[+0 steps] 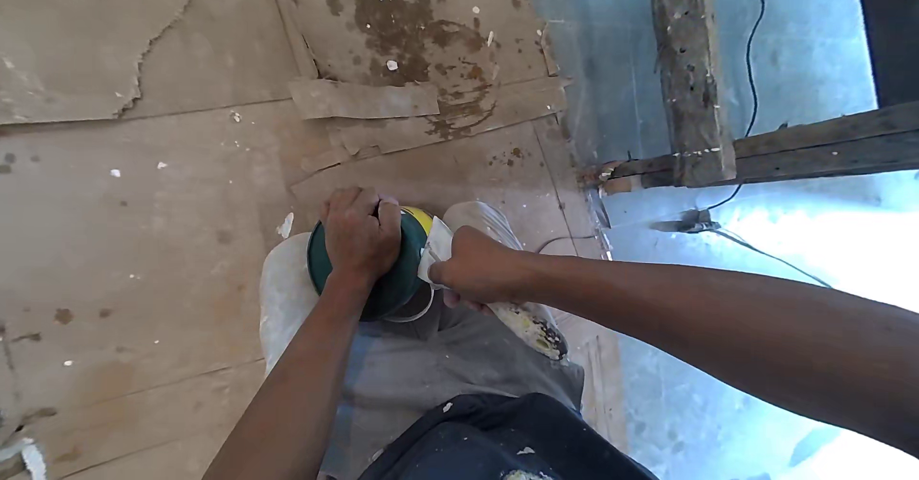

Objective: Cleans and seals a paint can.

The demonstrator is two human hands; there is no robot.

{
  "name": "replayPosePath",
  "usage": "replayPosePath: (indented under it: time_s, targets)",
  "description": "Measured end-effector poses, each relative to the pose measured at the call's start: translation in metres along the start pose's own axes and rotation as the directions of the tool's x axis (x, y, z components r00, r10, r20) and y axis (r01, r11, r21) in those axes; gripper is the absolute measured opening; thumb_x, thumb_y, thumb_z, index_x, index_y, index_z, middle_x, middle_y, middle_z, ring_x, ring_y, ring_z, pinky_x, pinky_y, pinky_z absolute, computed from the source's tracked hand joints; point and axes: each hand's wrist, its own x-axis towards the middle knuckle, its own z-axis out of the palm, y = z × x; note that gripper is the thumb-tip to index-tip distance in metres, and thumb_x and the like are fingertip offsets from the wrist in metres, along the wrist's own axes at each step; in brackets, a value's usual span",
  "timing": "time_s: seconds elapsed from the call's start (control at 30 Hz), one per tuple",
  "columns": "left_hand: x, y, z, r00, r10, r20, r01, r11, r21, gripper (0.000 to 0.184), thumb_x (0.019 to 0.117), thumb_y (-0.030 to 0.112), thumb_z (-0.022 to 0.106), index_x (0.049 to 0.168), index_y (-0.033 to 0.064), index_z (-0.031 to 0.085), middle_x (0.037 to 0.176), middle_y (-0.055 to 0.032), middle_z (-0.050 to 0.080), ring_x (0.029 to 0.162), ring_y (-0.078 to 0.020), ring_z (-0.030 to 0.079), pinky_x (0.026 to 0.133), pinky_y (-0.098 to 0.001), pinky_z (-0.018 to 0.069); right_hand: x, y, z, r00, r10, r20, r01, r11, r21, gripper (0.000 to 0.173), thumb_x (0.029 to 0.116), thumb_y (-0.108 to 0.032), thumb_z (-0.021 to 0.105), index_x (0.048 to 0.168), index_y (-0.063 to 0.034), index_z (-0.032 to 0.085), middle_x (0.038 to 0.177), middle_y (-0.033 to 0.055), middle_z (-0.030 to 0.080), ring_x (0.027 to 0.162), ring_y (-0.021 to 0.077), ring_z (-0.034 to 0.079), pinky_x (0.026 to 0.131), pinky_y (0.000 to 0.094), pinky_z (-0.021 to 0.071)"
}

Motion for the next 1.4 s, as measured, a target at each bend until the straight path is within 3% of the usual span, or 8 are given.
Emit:
replayPosePath:
  time_s: [0.23, 0.37, 0.5, 0.6, 0.77, 0.87, 1.1, 1.4]
  targets:
    - [0.009, -0.004, -0.001, 0.999, -0.036, -0.029, 0.036, 0.999, -0.012, 0.044, 0.1013, 0.034, 0.038, 0.087, 0.0129, 0.074, 0.094, -0.008, 0.07, 0.102, -0.0263, 0.063, 0.095, -0.0516, 0.0417, -0.004, 0.022, 0.047, 0.945, -0.14, -0.295, 0.184, 0.975, 0.126, 0.034, 0.1049, -0.037, 0.051, 0.089, -0.0084, 0.06, 0.069, 0.0067, 0.064, 0.057, 0.0181, 0.065, 0.051, 0.0387, 0.0542]
    - [0.009, 0.0, 0.002, 0.999, -0.038, -0.007, 0.038, 0.999, -0.01, 0.042, 0.1015, 0.033, 0.039, 0.087, 0.0132, 0.074, 0.092, -0.0067, 0.069, 0.102, -0.0262, 0.062, 0.096, -0.0509, 0.0412, -0.016, 0.023, 0.051, 0.935, -0.181, -0.304, 0.137, 0.978, -0.159, 0.032, 0.1068, -0.039, 0.046, 0.097, -0.0148, 0.065, 0.073, 0.0038, 0.064, 0.066, 0.0181, 0.066, 0.057, 0.0422, 0.056]
    - [0.013, -0.003, -0.003, 0.999, -0.044, 0.009, 0.044, 0.999, -0.018, 0.043, 0.1007, 0.035, 0.039, 0.09, 0.0146, 0.075, 0.094, -0.0055, 0.071, 0.105, -0.0248, 0.063, 0.097, -0.0526, 0.0413, -0.002, 0.037, 0.061, 0.844, -0.423, -0.331, 0.25, 0.855, -0.454, 0.023, 0.1054, -0.03, 0.049, 0.105, -0.0134, 0.065, 0.079, 0.0053, 0.067, 0.074, 0.0224, 0.071, 0.062, 0.0449, 0.059]
    - [0.013, -0.004, -0.002, 0.998, -0.046, 0.034, 0.047, 0.999, -0.026, 0.044, 0.1003, 0.037, 0.038, 0.091, 0.0147, 0.076, 0.095, -0.0063, 0.071, 0.104, -0.0255, 0.063, 0.097, -0.0542, 0.0419, 0.0, 0.046, 0.061, 0.787, -0.521, -0.331, 0.331, 0.809, -0.487, 0.018, 0.103, -0.024, 0.054, 0.103, -0.0095, 0.065, 0.079, 0.0076, 0.067, 0.074, 0.024, 0.071, 0.063, 0.045, 0.059]
    - [0.015, -0.004, -0.005, 0.998, -0.042, 0.045, 0.044, 0.998, -0.054, 0.043, 0.1002, 0.038, 0.04, 0.092, 0.0175, 0.076, 0.093, -0.0041, 0.071, 0.102, -0.0226, 0.064, 0.097, -0.0523, 0.0427, 0.006, 0.048, 0.042, 0.946, -0.211, -0.246, 0.283, 0.909, 0.307, 0.037, 0.107, -0.035, 0.052, 0.093, -0.0028, 0.064, 0.07, 0.007, 0.068, 0.048, 0.0158, 0.061, 0.046, 0.0336, 0.0543]
    - [0.014, -0.005, -0.005, 0.998, -0.033, 0.049, 0.036, 0.998, -0.059, 0.04, 0.1004, 0.035, 0.041, 0.093, 0.0182, 0.076, 0.094, -0.0032, 0.072, 0.102, -0.0206, 0.065, 0.099, -0.0527, 0.0428, 0.01, 0.051, 0.033, 0.979, -0.174, -0.11, 0.205, 0.856, 0.474, 0.033, 0.1074, -0.035, 0.054, 0.104, -0.0035, 0.063, 0.071, 0.0049, 0.071, 0.043, 0.0117, 0.058, 0.041, 0.0268, 0.0508]
    - [0.013, -0.002, -0.005, 0.997, -0.048, 0.066, 0.051, 0.997, -0.056, 0.037, 0.0992, 0.033, 0.043, 0.092, 0.017, 0.075, 0.093, -0.0046, 0.07, 0.099, -0.0214, 0.065, 0.09, -0.0526, 0.048, 0.016, 0.042, 0.008, 0.976, -0.216, -0.023, 0.214, 0.937, 0.277, 0.027, 0.1045, -0.03, 0.057, 0.098, -0.0038, 0.062, 0.067, 0.0053, 0.068, 0.042, 0.0127, 0.058, 0.039, 0.0278, 0.0489]
    - [-0.003, 0.001, 0.001, 0.999, -0.016, 0.039, 0.017, 1.0, -0.008, 0.04, 0.1001, 0.032, 0.041, 0.088, 0.0165, 0.076, 0.097, -0.0031, 0.073, 0.106, -0.0223, 0.065, 0.1, -0.0509, 0.0449, 0.019, 0.022, -0.013, 0.982, -0.1, 0.163, 0.088, 0.993, 0.081, 0.021, 0.102, -0.025, 0.06, 0.101, -0.0047, 0.06, 0.068, 0.0054, 0.067, 0.041, 0.0115, 0.054, 0.039, 0.0269, 0.0459]
